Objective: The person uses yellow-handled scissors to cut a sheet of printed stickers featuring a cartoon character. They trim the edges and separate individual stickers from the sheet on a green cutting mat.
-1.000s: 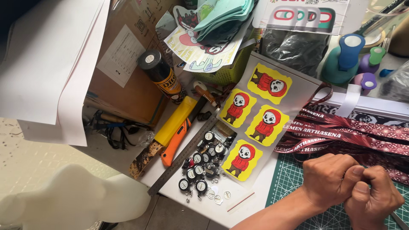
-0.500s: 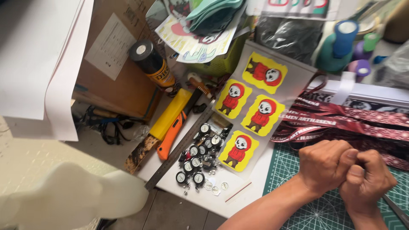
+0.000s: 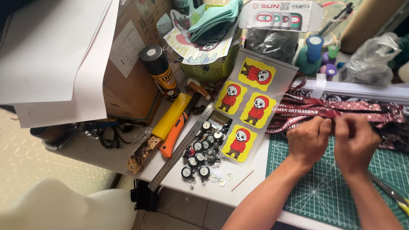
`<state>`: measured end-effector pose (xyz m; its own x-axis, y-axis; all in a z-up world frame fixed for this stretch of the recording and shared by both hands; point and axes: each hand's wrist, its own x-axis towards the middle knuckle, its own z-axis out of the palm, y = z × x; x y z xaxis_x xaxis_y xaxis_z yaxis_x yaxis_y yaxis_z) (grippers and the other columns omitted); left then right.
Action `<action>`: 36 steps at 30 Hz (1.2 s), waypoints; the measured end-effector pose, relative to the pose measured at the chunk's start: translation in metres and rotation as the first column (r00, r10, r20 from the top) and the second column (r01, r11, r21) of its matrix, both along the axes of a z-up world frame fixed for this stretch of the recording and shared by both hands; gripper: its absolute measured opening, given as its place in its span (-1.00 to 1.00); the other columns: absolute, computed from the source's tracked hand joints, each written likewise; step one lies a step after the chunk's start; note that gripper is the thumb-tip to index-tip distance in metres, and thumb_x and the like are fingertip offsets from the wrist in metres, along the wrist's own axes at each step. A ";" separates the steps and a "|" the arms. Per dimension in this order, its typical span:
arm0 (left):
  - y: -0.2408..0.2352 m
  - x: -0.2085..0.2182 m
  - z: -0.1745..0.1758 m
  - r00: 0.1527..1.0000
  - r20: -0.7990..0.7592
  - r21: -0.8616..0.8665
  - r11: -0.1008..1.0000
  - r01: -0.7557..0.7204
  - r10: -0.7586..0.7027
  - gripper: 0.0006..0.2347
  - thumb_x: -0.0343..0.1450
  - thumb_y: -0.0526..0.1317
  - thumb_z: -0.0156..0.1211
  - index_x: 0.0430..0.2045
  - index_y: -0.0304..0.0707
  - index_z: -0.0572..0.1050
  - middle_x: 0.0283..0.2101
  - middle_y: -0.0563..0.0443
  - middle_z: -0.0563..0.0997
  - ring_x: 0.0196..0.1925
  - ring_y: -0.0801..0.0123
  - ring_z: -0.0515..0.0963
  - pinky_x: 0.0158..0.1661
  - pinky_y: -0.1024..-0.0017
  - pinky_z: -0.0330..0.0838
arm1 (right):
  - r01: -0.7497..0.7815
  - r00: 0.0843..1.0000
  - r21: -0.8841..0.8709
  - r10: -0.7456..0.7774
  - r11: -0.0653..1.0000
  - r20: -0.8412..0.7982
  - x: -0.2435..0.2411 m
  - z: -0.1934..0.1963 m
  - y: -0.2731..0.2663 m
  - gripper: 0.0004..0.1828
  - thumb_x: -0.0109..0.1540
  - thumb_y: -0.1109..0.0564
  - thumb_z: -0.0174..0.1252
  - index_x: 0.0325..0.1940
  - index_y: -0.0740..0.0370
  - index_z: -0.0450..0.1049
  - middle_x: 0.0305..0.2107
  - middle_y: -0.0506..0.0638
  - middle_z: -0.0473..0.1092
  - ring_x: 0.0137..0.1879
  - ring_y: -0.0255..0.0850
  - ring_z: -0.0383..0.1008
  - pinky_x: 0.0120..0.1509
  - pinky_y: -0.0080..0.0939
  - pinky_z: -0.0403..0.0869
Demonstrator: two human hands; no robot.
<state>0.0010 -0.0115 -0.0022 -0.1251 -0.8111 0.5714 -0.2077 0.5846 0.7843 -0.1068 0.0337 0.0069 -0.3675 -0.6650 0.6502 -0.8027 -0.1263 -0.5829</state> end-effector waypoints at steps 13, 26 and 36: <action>-0.003 -0.003 -0.004 0.999 0.031 -0.054 0.999 -0.008 0.009 -0.76 0.63 -0.13 -0.05 -0.37 -0.19 0.50 -0.49 -0.10 0.57 -0.49 0.10 0.57 -0.43 0.19 0.42 | -0.166 0.938 0.381 0.264 0.910 -0.223 0.006 0.094 -0.154 -0.47 0.29 -0.07 0.35 0.22 0.31 0.48 -0.07 0.19 0.55 -0.12 0.01 0.57 -0.04 -0.03 0.49; 0.001 0.003 0.002 0.982 0.088 -0.110 0.978 0.176 -0.166 -0.77 0.58 -0.03 0.06 -0.33 -0.15 0.50 -0.40 -0.03 0.62 -0.40 0.17 0.64 -0.39 0.22 0.47 | -0.237 0.935 0.459 0.329 0.856 -0.130 0.022 0.141 -0.139 -0.72 0.32 0.03 0.25 0.01 0.25 0.62 -0.38 0.09 0.57 -0.44 -0.21 0.56 -0.25 -0.17 0.52; 0.013 0.020 0.051 0.912 0.406 -0.313 0.947 0.074 0.063 -0.60 0.42 -0.02 0.21 0.10 -0.18 0.43 -0.06 -0.11 0.58 -0.03 0.14 0.60 -0.02 0.21 0.51 | -0.119 0.829 0.207 -0.017 0.971 0.559 -0.034 0.076 0.081 -0.60 0.30 0.12 0.22 0.17 0.38 0.48 -0.48 -0.09 0.44 -0.55 -0.42 0.33 -0.55 -0.41 0.21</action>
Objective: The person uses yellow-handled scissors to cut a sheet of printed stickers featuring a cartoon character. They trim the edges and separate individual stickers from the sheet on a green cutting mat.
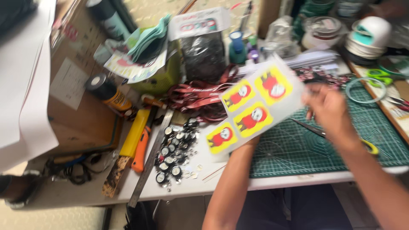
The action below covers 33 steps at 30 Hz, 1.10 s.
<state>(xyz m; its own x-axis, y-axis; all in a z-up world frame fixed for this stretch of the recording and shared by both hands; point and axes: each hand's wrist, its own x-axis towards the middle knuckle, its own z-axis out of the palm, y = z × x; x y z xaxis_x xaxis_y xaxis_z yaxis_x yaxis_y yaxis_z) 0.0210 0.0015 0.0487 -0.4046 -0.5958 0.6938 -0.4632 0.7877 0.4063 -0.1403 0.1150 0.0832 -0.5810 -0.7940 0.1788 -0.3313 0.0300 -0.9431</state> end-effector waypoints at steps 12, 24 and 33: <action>0.031 0.008 0.017 0.924 0.354 0.140 0.985 0.099 -0.143 -0.46 0.37 -0.09 0.30 0.23 -0.24 0.29 0.18 -0.19 0.43 0.21 0.10 0.48 0.14 0.21 0.46 | 0.000 0.962 0.148 -0.040 0.989 0.270 0.024 -0.077 0.098 -0.42 0.22 0.17 0.23 0.32 0.35 0.36 -0.61 -0.05 0.46 -0.67 -0.43 0.25 -0.65 -0.39 0.20; 0.158 0.034 -0.022 0.688 -0.717 0.637 -0.299 0.710 0.107 -0.41 0.43 -0.04 0.17 0.34 -0.31 0.20 0.39 -0.29 0.28 0.33 0.05 0.44 0.19 0.22 0.46 | -0.007 0.967 0.103 -0.019 0.995 0.255 0.025 -0.072 0.105 -0.35 0.23 0.20 0.22 0.42 0.29 0.30 -0.61 -0.15 0.43 -0.57 -0.47 0.30 -0.52 -0.39 0.32; 0.197 -0.002 -0.053 0.665 -0.551 0.734 -0.085 0.673 0.504 -0.57 0.55 0.00 -0.01 -0.03 -0.55 0.48 -0.11 -0.26 0.66 -0.13 0.17 0.72 -0.16 0.42 0.60 | -0.191 0.946 0.131 0.147 0.973 0.288 0.017 -0.071 0.132 -0.34 0.23 0.22 0.19 0.46 0.17 0.33 -0.61 -0.18 0.26 -0.54 -0.48 0.20 -0.49 -0.42 0.27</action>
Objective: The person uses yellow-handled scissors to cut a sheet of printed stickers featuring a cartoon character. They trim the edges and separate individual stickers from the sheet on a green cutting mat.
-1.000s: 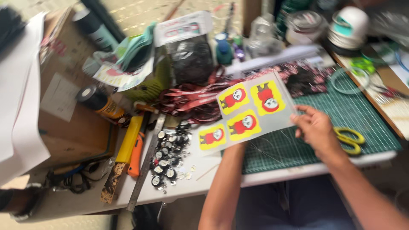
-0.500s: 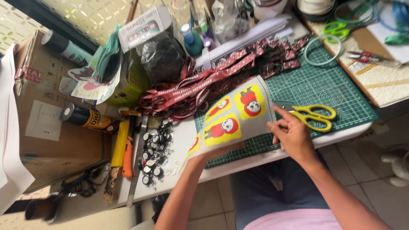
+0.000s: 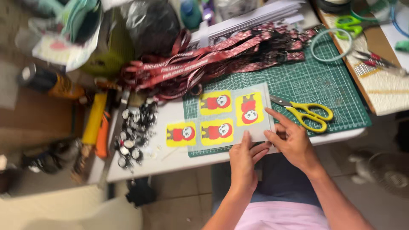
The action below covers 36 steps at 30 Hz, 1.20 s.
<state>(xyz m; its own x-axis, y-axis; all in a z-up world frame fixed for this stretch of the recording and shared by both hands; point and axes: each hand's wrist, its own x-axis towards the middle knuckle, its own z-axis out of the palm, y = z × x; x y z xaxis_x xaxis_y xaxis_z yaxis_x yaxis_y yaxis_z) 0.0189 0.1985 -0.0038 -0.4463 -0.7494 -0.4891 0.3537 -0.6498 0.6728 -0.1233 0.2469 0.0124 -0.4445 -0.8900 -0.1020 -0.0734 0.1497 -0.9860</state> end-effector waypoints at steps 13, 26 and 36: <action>0.004 -0.004 0.002 0.995 0.000 0.094 0.991 -0.095 0.096 -0.66 0.54 -0.04 0.02 -0.23 -0.46 0.53 -0.29 -0.16 0.69 -0.29 0.28 0.75 -0.28 0.48 0.61 | 0.082 0.251 0.221 0.194 0.972 -0.948 -0.058 0.057 0.020 -0.51 0.26 0.05 0.17 0.28 0.10 0.44 -0.16 0.09 0.47 -0.14 0.09 0.55 0.01 0.04 0.52; -0.001 0.003 0.009 0.994 -0.063 0.137 0.987 -0.080 0.090 -0.72 0.55 -0.11 0.08 -0.26 -0.46 0.50 -0.27 -0.15 0.65 -0.26 0.30 0.73 -0.23 0.50 0.61 | -0.156 0.988 0.660 0.101 0.735 0.120 -0.102 -0.006 0.073 -0.41 0.22 0.19 0.15 0.37 0.20 0.31 -0.19 0.19 0.63 -0.19 -0.03 0.70 -0.16 -0.04 0.59; 0.011 -0.007 0.016 0.999 -0.044 0.224 0.974 0.027 -0.018 -0.75 0.52 -0.14 0.12 -0.16 -0.43 0.51 -0.20 -0.11 0.62 -0.23 0.32 0.70 -0.18 0.45 0.62 | 0.047 0.842 0.045 -0.064 0.998 0.536 -0.004 -0.070 0.186 -0.28 0.25 0.07 0.39 0.33 0.39 0.17 -0.30 0.19 0.36 -0.18 -0.03 0.42 -0.11 -0.07 0.43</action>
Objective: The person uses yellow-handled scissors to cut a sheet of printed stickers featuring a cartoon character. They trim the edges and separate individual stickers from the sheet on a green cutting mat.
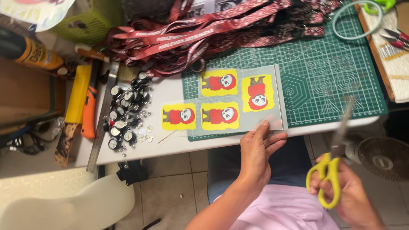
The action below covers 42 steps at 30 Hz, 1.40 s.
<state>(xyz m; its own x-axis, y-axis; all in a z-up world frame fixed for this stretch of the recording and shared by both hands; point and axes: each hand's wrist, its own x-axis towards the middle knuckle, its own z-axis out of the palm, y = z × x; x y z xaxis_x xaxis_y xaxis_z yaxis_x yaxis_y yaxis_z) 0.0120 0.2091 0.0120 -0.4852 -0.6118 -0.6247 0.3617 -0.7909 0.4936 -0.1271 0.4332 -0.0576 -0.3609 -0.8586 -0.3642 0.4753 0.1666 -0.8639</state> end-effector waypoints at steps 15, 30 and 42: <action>0.017 -0.011 -0.002 0.998 0.027 -0.039 0.998 -0.058 0.059 -0.72 0.43 -0.25 0.28 -0.03 -0.45 0.56 -0.19 -0.07 0.67 -0.20 0.37 0.69 -0.11 0.46 0.62 | -0.210 0.961 0.249 0.247 0.945 -0.127 0.039 0.047 -0.033 -0.22 0.19 -0.27 0.17 0.27 0.35 0.27 -0.41 0.03 0.32 -0.28 -0.19 0.34 -0.13 -0.17 0.43; 0.027 -0.018 0.001 0.990 0.125 -0.001 0.998 -0.062 0.062 -0.68 0.39 -0.25 0.31 0.02 -0.41 0.57 -0.18 -0.01 0.71 -0.22 0.45 0.66 -0.23 0.54 0.53 | -0.133 0.911 0.440 0.285 0.888 -0.299 0.045 0.054 -0.053 -0.50 0.14 -0.03 0.26 0.14 0.16 0.48 -0.44 -0.09 0.37 -0.31 -0.34 0.38 -0.22 -0.28 0.46; 0.031 -0.019 0.002 0.988 0.148 0.013 0.999 -0.046 0.044 -0.77 0.40 -0.23 0.32 -0.15 -0.41 0.61 -0.26 0.02 0.68 -0.22 0.48 0.65 -0.22 0.55 0.55 | -0.101 0.864 0.519 0.333 0.849 -0.377 0.047 0.065 -0.063 -0.45 0.12 -0.16 0.33 0.10 0.11 0.50 -0.52 -0.06 0.42 -0.37 -0.25 0.43 -0.27 -0.21 0.50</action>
